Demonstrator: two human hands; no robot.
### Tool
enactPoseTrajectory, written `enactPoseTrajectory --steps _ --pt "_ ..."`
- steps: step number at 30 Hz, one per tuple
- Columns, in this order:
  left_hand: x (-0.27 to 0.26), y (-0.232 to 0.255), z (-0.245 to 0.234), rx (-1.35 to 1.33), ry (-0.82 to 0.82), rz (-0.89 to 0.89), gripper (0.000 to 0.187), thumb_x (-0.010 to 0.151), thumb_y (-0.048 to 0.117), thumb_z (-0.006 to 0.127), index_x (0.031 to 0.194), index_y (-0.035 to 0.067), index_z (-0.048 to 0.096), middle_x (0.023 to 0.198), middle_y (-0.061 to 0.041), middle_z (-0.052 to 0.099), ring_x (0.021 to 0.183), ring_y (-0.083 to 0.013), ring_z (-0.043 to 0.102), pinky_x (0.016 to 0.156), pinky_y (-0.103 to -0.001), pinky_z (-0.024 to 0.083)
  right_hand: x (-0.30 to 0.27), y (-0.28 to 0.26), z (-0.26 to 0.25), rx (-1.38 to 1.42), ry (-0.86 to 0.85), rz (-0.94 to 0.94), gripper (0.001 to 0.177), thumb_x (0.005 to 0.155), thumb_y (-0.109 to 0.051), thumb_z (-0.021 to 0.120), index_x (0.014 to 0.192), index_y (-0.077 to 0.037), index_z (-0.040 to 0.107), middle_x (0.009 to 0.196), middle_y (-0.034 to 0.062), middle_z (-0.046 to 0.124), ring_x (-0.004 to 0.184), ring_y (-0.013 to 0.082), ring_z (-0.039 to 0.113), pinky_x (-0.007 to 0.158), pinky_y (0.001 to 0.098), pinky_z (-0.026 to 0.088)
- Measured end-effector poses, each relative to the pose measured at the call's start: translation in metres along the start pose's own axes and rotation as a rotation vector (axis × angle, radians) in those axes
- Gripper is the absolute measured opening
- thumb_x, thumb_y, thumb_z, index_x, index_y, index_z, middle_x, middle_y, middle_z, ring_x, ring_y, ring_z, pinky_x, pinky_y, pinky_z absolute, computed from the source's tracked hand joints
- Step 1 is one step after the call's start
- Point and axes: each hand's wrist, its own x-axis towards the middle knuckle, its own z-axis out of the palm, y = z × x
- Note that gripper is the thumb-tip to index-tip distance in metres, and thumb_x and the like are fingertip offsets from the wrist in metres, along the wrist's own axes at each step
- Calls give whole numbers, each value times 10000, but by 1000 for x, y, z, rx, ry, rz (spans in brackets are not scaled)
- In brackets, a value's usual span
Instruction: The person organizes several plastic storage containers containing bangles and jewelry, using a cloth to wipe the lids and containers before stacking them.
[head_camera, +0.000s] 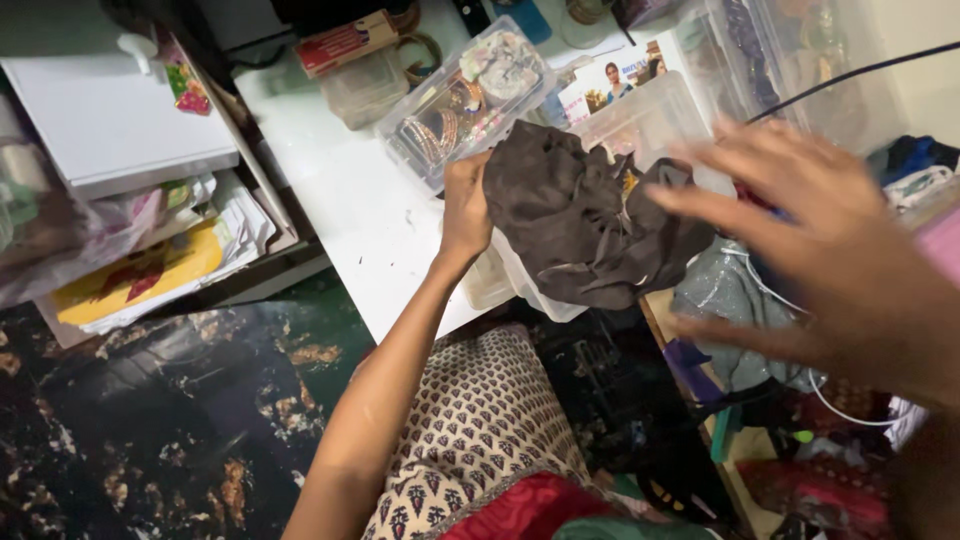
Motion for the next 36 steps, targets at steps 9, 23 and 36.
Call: enactPoseTrajectory --steps 9,23,36 --pt "15 15 -9 -362 -247 -451 476 998 345 469 946 -92 648 725 -144 628 699 -169 572 670 -354 462 42 -46 116 228 81 20 570 860 -537 731 1329 -222 661 1490 97 494 1394 399 403 1042 670 363" --pt "32 32 -8 -482 -287 -548 499 980 265 430 1156 -82 741 1098 -188 784 979 -219 715 972 -308 520 20 70 163 245 390 364 213 1011 -167 755 1159 -19 713 1248 100 652 1127 363 578 954 471 481" --pt "9 6 0 -351 -205 -468 456 1000 229 429 1106 -115 708 991 -183 765 904 -225 662 892 -323 483 51 -21 160 282 438 226 287 897 -207 775 1143 -62 743 1240 82 691 1136 323 603 969 485 481"
